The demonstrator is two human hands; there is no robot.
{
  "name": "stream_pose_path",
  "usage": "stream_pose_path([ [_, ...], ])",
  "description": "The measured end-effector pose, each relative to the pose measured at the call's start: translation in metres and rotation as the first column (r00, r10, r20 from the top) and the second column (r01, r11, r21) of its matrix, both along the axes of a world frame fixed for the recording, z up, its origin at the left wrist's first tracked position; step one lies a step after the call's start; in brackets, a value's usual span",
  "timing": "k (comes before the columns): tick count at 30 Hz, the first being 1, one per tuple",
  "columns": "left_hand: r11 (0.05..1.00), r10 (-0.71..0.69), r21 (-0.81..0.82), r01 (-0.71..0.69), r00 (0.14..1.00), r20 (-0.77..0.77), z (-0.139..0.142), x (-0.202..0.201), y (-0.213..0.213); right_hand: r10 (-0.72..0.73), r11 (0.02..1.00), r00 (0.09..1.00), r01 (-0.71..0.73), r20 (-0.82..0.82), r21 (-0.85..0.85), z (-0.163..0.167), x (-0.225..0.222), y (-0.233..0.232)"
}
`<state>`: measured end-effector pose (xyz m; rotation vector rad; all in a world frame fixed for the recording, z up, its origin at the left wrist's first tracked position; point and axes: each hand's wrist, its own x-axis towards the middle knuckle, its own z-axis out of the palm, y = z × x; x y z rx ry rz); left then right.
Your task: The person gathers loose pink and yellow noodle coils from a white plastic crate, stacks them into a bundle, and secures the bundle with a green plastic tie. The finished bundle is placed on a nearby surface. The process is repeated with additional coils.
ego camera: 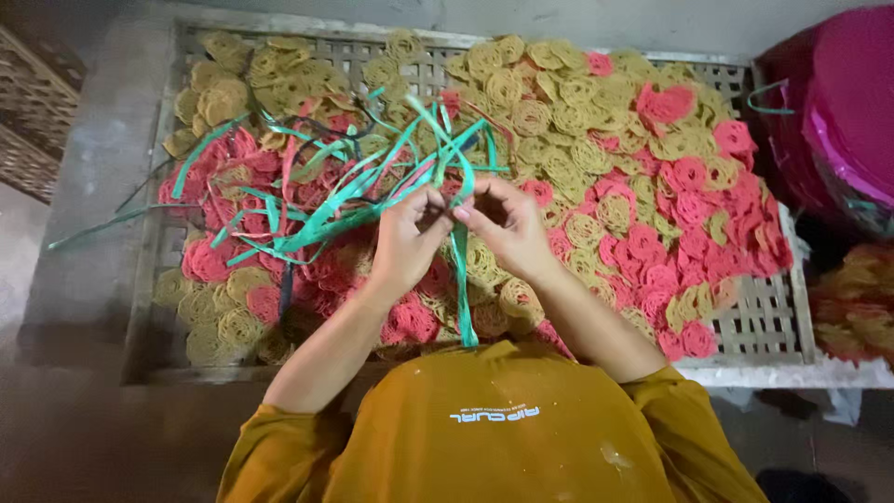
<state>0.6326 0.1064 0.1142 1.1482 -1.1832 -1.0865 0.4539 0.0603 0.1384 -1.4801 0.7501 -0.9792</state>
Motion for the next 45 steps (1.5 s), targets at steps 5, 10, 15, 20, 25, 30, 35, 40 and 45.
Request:
stream_pose_path([
  [5,0.991,-0.042,-0.128,0.035,0.998,-0.053,-0.004,-0.013,0.009,-0.050,0.998,0.997,0.048,0.054,0.034,-0.015,-0.005,0.004],
  [10,0.979,0.016,-0.202,0.004,0.995,0.101,0.001,-0.015,0.021,-0.062,0.997,0.996,0.064,-0.063,0.034,-0.029,-0.007,0.011],
  [15,0.963,0.110,-0.269,0.011,0.895,0.432,0.002,-0.016,0.027,-0.115,0.991,0.992,0.110,0.059,0.076,-0.047,-0.003,0.008],
  [20,0.971,0.099,-0.239,0.009,0.893,0.439,-0.004,-0.021,0.029,-0.051,0.988,0.988,0.029,0.143,0.152,-0.051,-0.004,0.009],
  [25,0.991,0.038,-0.135,0.021,0.904,0.427,-0.007,-0.025,0.034,-0.146,0.958,0.966,0.083,0.216,0.275,-0.053,-0.009,0.002],
  [30,0.957,0.147,-0.288,-0.038,0.917,0.370,-0.005,-0.020,0.019,-0.075,0.996,0.997,0.074,0.035,0.042,-0.052,-0.012,0.002],
  [35,0.994,0.048,-0.098,-0.041,0.996,0.076,0.000,-0.024,0.004,-0.107,0.994,0.993,0.105,0.044,0.026,-0.040,-0.014,-0.006],
  [40,0.950,0.186,-0.292,-0.113,0.953,0.238,0.008,-0.032,0.000,-0.213,0.970,0.967,0.193,-0.137,-0.151,-0.032,-0.019,-0.004],
  [45,0.987,0.131,-0.120,-0.103,0.958,0.255,0.012,-0.035,-0.004,-0.190,0.976,0.975,0.175,-0.112,-0.130,-0.027,-0.023,-0.006],
])
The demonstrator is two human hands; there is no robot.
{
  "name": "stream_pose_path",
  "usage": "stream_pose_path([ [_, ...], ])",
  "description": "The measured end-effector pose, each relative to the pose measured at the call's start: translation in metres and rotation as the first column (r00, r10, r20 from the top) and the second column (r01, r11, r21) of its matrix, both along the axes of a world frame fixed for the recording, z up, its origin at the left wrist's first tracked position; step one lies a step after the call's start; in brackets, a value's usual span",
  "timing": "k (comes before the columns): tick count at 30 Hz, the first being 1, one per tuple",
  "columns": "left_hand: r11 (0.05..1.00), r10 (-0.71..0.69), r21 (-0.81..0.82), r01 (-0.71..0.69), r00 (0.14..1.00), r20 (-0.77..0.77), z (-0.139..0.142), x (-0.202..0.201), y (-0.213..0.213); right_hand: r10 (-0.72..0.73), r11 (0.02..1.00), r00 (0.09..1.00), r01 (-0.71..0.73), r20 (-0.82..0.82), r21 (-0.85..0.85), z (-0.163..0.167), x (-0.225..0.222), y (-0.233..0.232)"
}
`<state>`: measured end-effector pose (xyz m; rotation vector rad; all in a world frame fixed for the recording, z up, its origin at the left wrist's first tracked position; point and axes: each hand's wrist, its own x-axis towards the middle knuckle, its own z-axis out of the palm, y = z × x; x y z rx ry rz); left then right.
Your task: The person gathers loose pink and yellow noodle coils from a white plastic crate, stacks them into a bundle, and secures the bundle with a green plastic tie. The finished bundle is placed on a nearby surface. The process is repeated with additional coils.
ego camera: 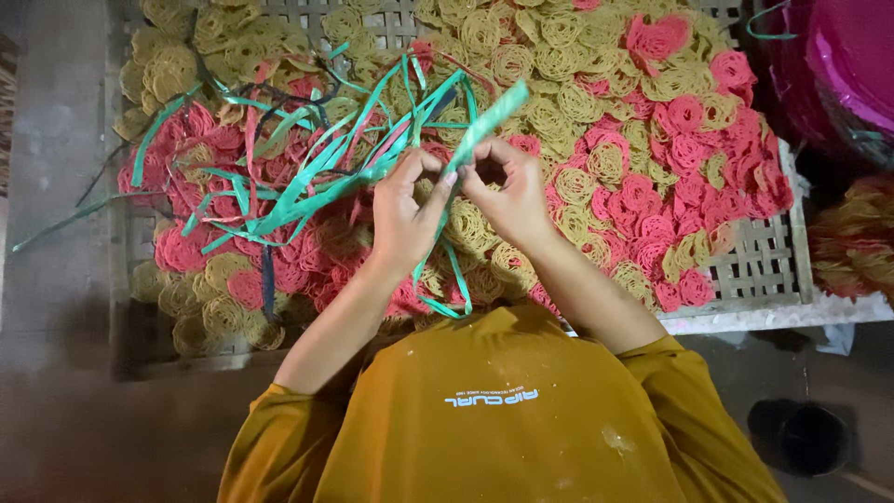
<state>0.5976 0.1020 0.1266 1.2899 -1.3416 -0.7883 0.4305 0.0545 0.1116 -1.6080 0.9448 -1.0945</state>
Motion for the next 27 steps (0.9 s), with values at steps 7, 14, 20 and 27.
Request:
stream_pose_path([
  [7,0.982,-0.068,-0.182,0.052,0.994,-0.082,-0.011,0.003,-0.009,-0.020,0.999,0.996,0.017,-0.082,-0.029,0.008,0.001,-0.002],
  [14,0.996,-0.078,-0.046,0.072,0.988,-0.134,-0.017,0.004,-0.014,-0.093,0.995,0.982,0.084,-0.165,-0.060,0.016,0.008,-0.003],
  [20,0.991,-0.021,0.102,0.091,0.838,-0.545,0.015,0.038,0.018,-0.443,0.896,0.841,0.409,-0.311,-0.169,0.002,-0.033,-0.069],
  [27,0.625,0.768,-0.379,-0.682,0.624,0.145,0.051,0.227,0.022,-0.892,0.432,0.357,0.486,-0.278,-0.760,0.046,-0.257,-0.105],
])
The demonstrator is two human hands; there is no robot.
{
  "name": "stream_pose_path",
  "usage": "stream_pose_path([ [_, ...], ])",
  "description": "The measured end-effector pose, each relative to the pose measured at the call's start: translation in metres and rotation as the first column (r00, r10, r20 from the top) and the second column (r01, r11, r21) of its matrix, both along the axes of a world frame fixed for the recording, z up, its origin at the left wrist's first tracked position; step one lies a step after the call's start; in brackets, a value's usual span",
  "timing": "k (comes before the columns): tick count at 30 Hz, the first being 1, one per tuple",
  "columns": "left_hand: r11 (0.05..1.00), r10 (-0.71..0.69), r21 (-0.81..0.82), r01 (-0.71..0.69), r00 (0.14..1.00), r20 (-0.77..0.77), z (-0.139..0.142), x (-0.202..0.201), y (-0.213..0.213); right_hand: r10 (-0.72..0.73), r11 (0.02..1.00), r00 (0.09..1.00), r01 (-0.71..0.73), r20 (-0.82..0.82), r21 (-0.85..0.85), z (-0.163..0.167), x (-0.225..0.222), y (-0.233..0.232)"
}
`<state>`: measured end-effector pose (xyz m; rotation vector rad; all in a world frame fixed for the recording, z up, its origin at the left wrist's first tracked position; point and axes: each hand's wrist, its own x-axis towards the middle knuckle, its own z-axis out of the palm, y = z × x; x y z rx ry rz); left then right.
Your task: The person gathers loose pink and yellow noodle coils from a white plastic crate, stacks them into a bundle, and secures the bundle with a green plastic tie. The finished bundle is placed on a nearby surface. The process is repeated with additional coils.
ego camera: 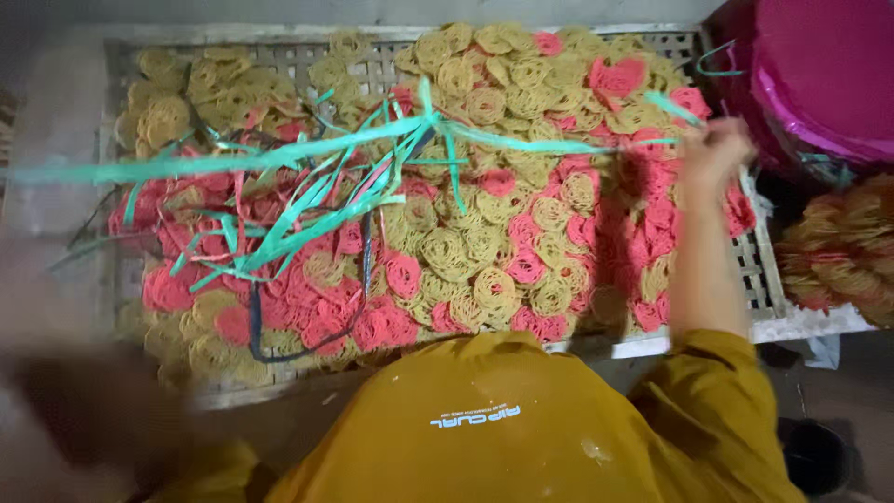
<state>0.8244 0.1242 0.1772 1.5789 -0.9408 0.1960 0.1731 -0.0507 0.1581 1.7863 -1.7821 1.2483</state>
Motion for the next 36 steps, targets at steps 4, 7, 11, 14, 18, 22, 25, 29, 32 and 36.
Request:
stream_pose_path([
  [4,0.801,-0.062,0.592,-0.089,0.971,0.230,-0.025,0.034,-0.027,-0.384,0.923,0.912,0.383,0.146,0.033,0.046,-0.112,0.030],
  [7,0.562,-0.214,0.822,-0.094,0.943,0.254,-0.046,0.022,-0.042,-0.178,0.976,0.918,0.211,0.356,-0.057,0.072,-0.153,0.044],
  [11,0.430,-0.341,0.897,-0.102,0.902,0.266,-0.033,-0.003,-0.058,0.324,0.890,0.606,-0.456,0.726,-0.017,0.082,-0.144,0.060],
  [14,0.542,-0.416,0.824,-0.165,0.799,0.435,-0.015,-0.065,-0.062,0.265,0.720,0.104,-0.683,0.959,-0.126,0.066,-0.076,0.066],
  [18,0.469,-0.651,0.606,0.643,0.715,-0.254,-0.011,-0.214,-0.031,0.206,0.455,0.158,-0.889,0.966,0.049,0.037,0.012,0.129],
  [22,-0.146,-0.617,-0.028,0.989,-0.113,-0.779,-0.024,-0.346,0.005,0.125,0.248,-0.009,-0.968,0.992,-0.040,0.005,0.040,0.177],
  [25,-0.060,-0.636,-0.267,0.962,-0.243,-0.733,-0.034,-0.387,0.013,0.085,0.188,0.023,-0.982,0.996,0.006,-0.023,0.031,0.200],
  [29,0.057,-0.653,-0.262,0.963,-0.162,-0.739,-0.048,-0.418,0.005,0.107,0.130,0.129,-0.985,0.986,0.115,-0.041,-0.008,0.211],
  [32,0.046,-0.751,-0.178,0.983,-0.083,-0.655,-0.055,-0.447,0.004,0.276,0.247,0.225,-0.956,0.934,0.157,-0.040,-0.039,0.209],
  [36,0.098,-0.747,-0.156,0.983,-0.031,-0.664,-0.059,-0.509,0.004,0.298,0.318,0.137,-0.947,0.945,0.037,-0.035,-0.071,0.199],
])
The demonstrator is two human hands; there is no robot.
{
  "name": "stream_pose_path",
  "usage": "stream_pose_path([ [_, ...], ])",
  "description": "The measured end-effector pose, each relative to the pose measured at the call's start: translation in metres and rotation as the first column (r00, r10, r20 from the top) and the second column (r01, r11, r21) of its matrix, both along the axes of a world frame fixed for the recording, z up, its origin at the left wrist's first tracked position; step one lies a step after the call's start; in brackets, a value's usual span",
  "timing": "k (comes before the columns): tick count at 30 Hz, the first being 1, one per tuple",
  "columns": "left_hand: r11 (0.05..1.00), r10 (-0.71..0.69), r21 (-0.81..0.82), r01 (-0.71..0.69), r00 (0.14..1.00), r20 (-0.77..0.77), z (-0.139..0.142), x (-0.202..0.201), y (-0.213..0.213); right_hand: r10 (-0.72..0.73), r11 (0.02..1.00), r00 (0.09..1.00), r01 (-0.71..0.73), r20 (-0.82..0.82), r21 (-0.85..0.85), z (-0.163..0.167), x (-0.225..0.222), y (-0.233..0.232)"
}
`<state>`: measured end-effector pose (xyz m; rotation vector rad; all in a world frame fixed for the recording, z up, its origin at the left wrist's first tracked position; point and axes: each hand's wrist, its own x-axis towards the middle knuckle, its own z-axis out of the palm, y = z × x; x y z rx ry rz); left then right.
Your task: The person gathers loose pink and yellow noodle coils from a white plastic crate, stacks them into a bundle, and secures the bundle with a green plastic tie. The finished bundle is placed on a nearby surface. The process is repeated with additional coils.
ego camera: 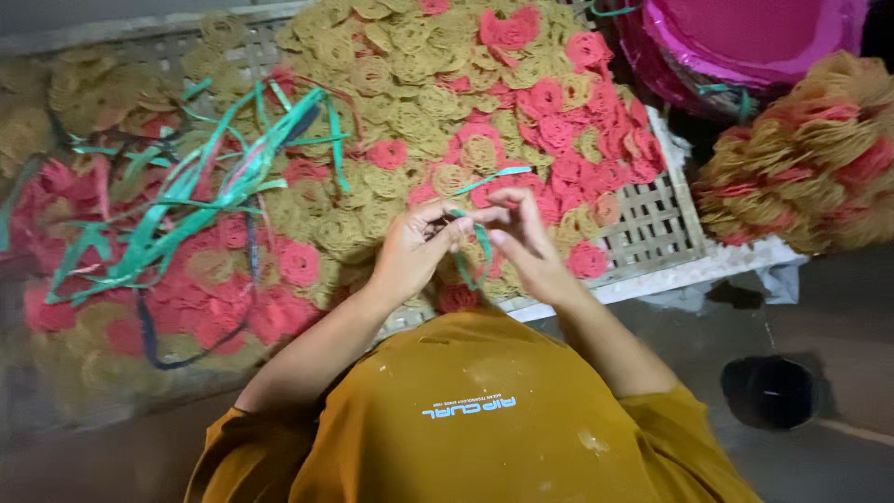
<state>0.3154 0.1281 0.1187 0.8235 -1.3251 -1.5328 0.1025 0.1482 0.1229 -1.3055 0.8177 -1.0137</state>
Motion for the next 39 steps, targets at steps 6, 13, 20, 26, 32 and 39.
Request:
stream_pose_path([
  [6,0.987,0.160,-0.014,-0.160,0.987,0.010,-0.036,-0.069,0.002,-0.151,0.986,0.979,0.139,-0.134,-0.097,-0.021,-0.030,-0.007],
  [13,0.957,0.177,0.231,-0.176,0.984,0.014,-0.106,-0.095,0.008,0.019,0.995,0.816,-0.070,-0.578,-0.066,-0.087,-0.127,-0.020],
  [20,0.842,0.539,-0.457,-0.287,0.476,0.695,-0.106,-0.077,-0.045,-0.908,0.403,-0.160,-0.080,-0.387,-0.912,-0.015,-0.392,-0.094],
  [26,0.802,0.597,-0.596,-0.035,0.058,0.800,-0.095,-0.075,-0.116,-0.830,0.453,0.546,0.537,-0.116,-0.711,0.009,-0.400,-0.101],
  [32,0.855,0.515,-0.513,0.078,-0.012,0.857,-0.078,-0.051,-0.143,-0.513,0.823,0.755,0.297,-0.409,-0.484,-0.037,-0.201,-0.114],
  [39,0.839,0.397,0.194,-0.508,0.816,0.419,-0.092,-0.053,-0.123,-0.356,0.922,0.852,0.252,-0.384,-0.295,-0.061,-0.090,-0.105],
])
